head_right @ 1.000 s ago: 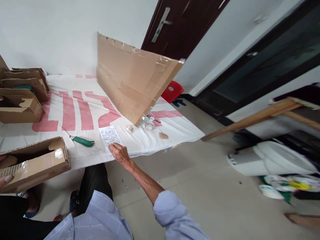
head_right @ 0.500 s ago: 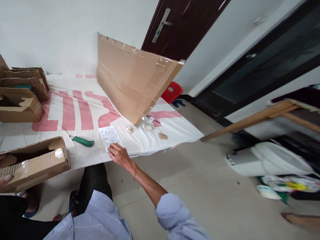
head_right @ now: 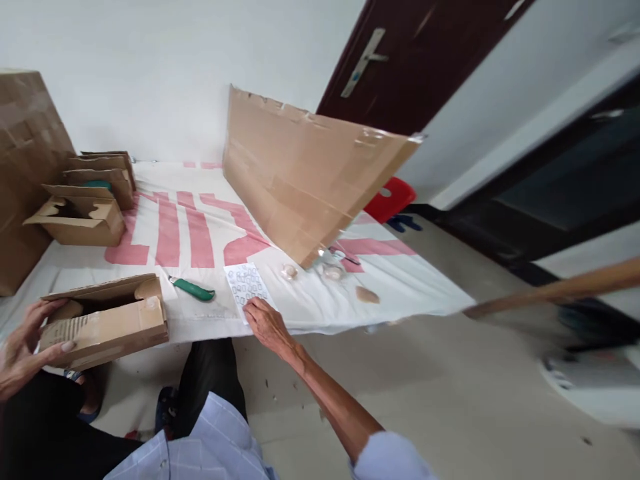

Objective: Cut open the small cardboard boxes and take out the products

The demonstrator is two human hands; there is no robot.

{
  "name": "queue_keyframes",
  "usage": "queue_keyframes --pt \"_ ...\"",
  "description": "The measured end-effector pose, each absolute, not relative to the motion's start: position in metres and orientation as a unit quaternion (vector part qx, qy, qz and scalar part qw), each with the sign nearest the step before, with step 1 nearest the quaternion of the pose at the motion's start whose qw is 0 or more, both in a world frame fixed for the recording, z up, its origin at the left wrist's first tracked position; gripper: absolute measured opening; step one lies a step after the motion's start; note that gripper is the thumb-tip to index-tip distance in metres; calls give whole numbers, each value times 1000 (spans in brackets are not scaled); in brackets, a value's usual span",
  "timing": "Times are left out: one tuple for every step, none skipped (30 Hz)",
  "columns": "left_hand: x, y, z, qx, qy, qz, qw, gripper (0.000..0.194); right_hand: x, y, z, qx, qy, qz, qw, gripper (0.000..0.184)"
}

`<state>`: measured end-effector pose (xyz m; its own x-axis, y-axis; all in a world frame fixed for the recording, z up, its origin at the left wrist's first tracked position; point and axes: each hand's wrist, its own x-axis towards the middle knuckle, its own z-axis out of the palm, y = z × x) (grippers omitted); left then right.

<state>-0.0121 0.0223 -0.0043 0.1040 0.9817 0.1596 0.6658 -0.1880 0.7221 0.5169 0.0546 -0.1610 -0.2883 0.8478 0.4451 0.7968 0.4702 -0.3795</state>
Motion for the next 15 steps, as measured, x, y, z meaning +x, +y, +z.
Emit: queue_keyframes --pt "-14 21 -5 706 578 319 254 69 517 56 -159 -513 -801 43 307 23" --pt "-17 20 -7 709 571 320 263 70 515 57 -155 -514 -797 46 313 23" --pt "-19 19 -9 710 564 323 272 73 511 58 -149 -515 -792 50 323 23" --pt "-22 18 -12 707 560 328 279 77 505 60 -141 -516 -785 59 337 24" --pt "-25 18 -16 703 558 336 286 81 496 61 -130 -511 -780 71 354 25" --pt "-28 17 -19 698 555 346 291 82 484 62 -118 -501 -777 87 372 26" --pt "-30 16 -21 694 553 355 294 80 469 63 -104 -484 -777 103 388 26" --pt "-31 16 -23 690 551 365 295 75 452 64 -90 -460 -783 116 402 27" --pt "-31 16 -23 687 549 374 293 70 433 65 -77 -432 -794 126 409 27" --pt "-30 15 -22 685 548 382 291 67 414 66 -64 -403 -808 131 408 27" --pt "-29 14 -20 682 548 388 289 66 395 67 -54 -376 -824 136 400 31" --pt "-26 14 -17 679 550 392 289 66 377 68 -45 -355 -839 140 388 37" --pt "-23 12 -13 674 554 394 289 65 362 70 -38 -339 -852 139 375 42" --pt "-20 11 -9 670 559 393 290 65 349 70 -33 -326 -861 133 366 45" --pt "-18 9 -6 665 567 391 289 63 339 70 -30 -316 -868 124 362 44"
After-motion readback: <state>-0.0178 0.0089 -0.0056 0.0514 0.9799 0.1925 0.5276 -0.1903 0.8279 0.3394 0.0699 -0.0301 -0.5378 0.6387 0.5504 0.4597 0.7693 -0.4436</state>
